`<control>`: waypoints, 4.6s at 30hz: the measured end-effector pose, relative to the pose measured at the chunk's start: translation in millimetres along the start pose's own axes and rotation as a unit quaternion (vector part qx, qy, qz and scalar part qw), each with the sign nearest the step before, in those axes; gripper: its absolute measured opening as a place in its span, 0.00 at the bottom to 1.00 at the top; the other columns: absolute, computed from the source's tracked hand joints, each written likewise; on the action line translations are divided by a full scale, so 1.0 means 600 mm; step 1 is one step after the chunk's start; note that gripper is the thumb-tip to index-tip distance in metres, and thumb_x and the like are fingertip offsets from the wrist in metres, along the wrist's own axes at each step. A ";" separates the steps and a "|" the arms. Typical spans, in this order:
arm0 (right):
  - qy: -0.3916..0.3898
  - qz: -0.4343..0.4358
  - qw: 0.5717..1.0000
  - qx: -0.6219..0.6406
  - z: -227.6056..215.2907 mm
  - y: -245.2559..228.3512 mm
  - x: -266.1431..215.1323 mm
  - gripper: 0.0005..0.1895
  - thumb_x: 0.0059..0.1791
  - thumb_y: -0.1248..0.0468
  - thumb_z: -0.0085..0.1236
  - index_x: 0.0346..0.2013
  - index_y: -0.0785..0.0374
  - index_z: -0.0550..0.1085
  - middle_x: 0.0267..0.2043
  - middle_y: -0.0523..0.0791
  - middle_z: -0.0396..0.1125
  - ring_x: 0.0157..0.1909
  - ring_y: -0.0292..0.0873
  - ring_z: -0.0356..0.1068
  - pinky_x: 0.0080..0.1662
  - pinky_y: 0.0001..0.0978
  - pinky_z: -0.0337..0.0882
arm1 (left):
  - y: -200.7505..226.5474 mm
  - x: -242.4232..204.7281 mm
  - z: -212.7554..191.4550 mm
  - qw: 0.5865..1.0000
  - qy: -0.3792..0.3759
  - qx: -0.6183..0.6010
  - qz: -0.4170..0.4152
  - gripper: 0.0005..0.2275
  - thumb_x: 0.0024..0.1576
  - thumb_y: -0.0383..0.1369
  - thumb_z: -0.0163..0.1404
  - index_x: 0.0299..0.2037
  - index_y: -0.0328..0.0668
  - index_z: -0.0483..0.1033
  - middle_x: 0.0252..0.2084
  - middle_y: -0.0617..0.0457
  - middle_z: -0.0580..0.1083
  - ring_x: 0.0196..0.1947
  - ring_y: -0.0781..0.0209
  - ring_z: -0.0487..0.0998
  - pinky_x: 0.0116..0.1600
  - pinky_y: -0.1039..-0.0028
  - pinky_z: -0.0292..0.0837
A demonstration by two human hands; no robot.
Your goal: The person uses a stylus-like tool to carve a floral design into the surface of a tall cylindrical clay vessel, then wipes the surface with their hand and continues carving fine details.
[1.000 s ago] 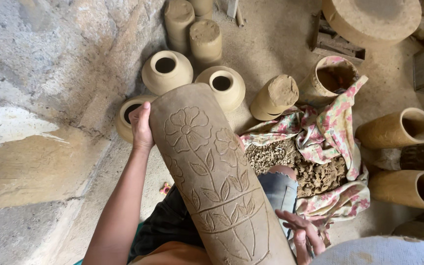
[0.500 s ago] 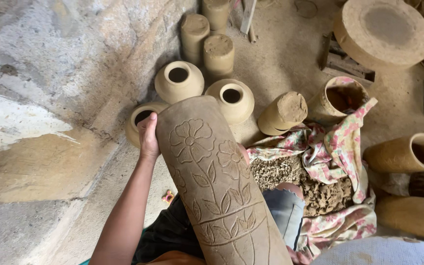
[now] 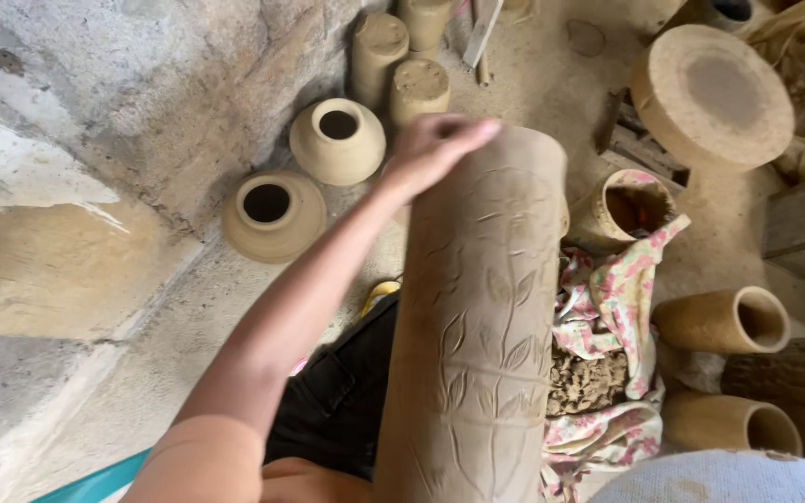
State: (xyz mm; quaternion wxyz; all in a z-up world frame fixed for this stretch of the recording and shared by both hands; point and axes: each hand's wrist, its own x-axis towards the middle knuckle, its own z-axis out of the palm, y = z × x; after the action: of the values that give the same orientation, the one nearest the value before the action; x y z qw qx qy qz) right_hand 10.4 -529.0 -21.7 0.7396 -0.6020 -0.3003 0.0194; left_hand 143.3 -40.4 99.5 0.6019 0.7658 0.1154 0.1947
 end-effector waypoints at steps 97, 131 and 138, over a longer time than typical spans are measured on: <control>0.229 0.123 0.964 -0.053 0.232 -0.156 -0.023 0.08 0.49 0.76 0.53 0.34 0.61 0.66 0.21 0.49 0.69 0.26 0.37 0.67 0.42 0.38 0.68 | 0.035 -0.004 0.228 0.959 -0.031 0.240 0.145 0.17 0.59 0.56 0.48 0.44 0.59 0.78 0.40 0.55 0.74 0.48 0.52 0.76 0.52 0.49 0.67; 0.270 0.063 0.955 0.106 0.224 -0.146 -0.003 0.09 0.45 0.77 0.55 0.26 0.64 0.64 0.19 0.49 0.65 0.21 0.34 0.59 0.28 0.27 0.61 | 0.040 -0.007 0.217 0.958 -0.029 0.223 0.179 0.16 0.61 0.53 0.50 0.47 0.55 0.79 0.47 0.55 0.76 0.50 0.50 0.76 0.49 0.54 0.72; 0.249 0.091 0.964 0.027 0.227 -0.150 -0.009 0.08 0.44 0.79 0.52 0.25 0.67 0.65 0.20 0.48 0.64 0.22 0.34 0.57 0.37 0.32 0.60 | 0.035 -0.004 0.216 0.957 -0.026 0.215 0.192 0.17 0.61 0.53 0.52 0.47 0.52 0.80 0.49 0.56 0.77 0.52 0.50 0.76 0.52 0.55 0.73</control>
State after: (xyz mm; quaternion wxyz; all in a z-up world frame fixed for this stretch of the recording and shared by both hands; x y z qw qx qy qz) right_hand -87.4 -436.2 70.0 0.8020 -0.5926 -0.0502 -0.0561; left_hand 196.9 -160.4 93.7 0.3774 0.8896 -0.0101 0.2569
